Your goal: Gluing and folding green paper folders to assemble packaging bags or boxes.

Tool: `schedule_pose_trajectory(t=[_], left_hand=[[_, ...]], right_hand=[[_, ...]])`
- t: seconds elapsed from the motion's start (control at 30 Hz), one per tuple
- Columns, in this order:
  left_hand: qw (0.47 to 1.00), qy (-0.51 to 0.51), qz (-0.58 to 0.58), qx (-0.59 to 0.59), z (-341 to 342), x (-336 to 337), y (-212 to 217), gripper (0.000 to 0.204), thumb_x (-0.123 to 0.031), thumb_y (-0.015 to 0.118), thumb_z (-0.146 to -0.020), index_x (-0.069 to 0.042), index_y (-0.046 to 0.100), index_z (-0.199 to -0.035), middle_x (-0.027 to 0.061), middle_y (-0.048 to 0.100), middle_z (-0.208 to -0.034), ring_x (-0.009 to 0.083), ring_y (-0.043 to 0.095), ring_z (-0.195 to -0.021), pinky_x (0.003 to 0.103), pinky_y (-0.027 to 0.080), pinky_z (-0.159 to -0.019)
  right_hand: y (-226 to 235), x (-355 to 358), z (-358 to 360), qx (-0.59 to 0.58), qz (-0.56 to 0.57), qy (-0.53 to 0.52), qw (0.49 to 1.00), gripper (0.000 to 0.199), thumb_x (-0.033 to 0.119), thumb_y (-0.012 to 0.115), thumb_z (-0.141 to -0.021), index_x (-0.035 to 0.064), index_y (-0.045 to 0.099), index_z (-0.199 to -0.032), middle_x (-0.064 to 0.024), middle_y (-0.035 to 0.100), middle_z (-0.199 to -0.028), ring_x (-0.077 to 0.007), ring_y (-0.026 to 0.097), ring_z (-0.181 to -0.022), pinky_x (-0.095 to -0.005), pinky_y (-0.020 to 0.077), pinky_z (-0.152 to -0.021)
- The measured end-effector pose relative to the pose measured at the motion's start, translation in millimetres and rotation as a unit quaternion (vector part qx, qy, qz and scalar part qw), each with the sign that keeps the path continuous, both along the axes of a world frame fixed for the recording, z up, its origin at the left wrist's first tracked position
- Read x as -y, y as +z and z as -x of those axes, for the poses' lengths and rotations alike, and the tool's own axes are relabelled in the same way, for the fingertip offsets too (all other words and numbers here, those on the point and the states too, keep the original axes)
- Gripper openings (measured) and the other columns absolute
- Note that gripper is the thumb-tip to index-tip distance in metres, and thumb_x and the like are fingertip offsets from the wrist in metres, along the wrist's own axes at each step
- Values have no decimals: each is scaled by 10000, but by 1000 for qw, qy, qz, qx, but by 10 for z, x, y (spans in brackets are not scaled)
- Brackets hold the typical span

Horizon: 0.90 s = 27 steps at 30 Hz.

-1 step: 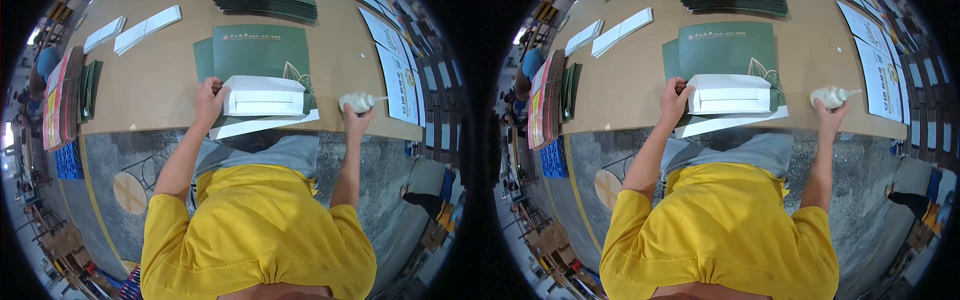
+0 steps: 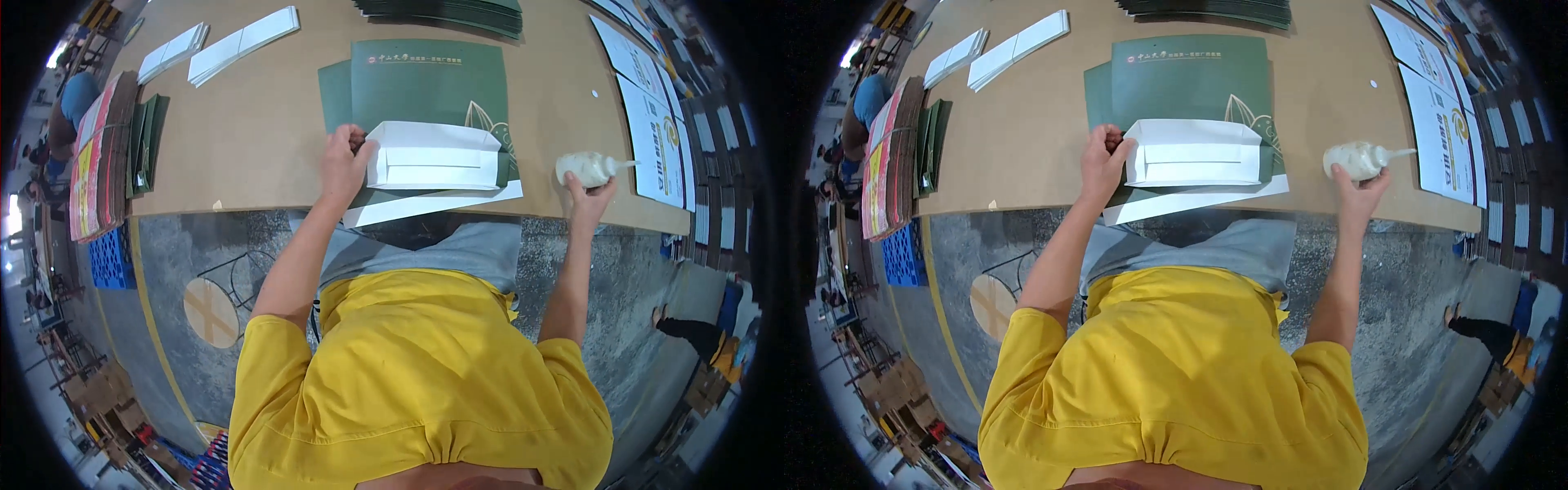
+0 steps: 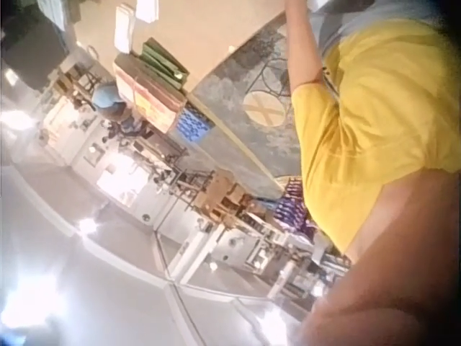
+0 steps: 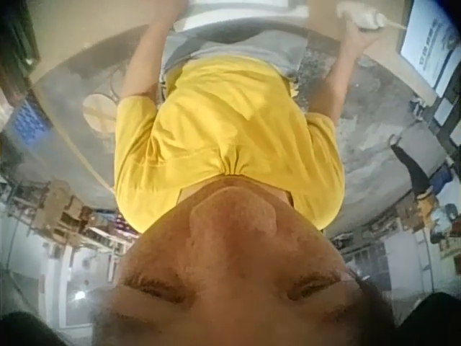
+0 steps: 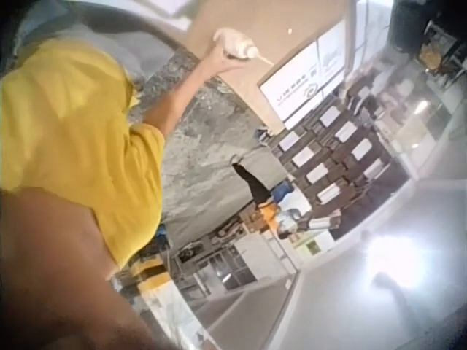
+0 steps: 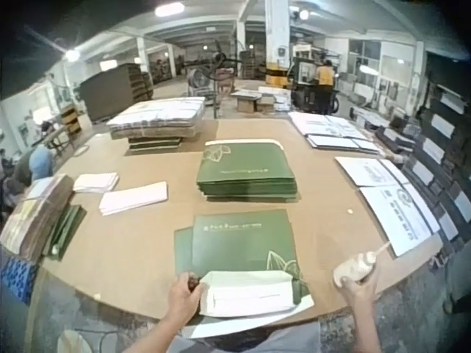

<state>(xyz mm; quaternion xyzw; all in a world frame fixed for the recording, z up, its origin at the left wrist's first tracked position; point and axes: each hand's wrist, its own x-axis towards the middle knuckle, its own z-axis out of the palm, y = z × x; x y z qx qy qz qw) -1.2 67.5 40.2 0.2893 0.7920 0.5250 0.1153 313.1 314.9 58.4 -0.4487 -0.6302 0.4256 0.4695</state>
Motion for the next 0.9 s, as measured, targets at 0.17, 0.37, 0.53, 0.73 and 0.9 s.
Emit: schedule_pose_trajectory(t=[0.17,0.37,0.53,0.73,0.9], left_hand=[[980,-25,-3,-196,101,0,-89,107,-53,646,-771,-54,561,-836,85,580,-814,275,528,-768,358,436,-696],[975,-54,-27,-214,114,72,-135,123,-35,662,-755,-70,621,-865,78,603,-852,277,553,-821,360,455,-712],[982,-46,-19,-182,85,76,-128,130,-36,655,-783,-56,638,-910,75,619,-873,260,570,-837,342,466,-727],[986,-35,-27,-160,70,71,-114,83,-60,661,-796,-44,645,-875,78,621,-864,259,571,-839,345,470,-722],[979,-42,-54,-192,73,49,-113,106,-24,670,-772,-30,641,-874,85,618,-868,269,569,-831,348,474,-710]], right_hand=[[795,484,441,-323,143,251,901,744,111,698,-739,36,296,-1360,-166,492,-1240,-339,507,-1166,-459,434,-991],[880,872,885,-245,339,351,838,721,245,660,-739,7,324,-1331,-204,497,-1215,-362,563,-1081,-485,492,-913],[947,970,1089,-70,210,368,903,673,157,650,-677,-3,373,-1269,-175,506,-1158,-261,563,-1043,-359,516,-827],[994,1124,1287,-65,220,272,935,656,127,664,-674,2,402,-1262,-145,512,-1134,-224,531,-1027,-324,429,-914],[872,1217,1397,76,-40,263,961,575,95,668,-708,-6,438,-1225,-148,524,-1117,-249,541,-997,-344,445,-877]])
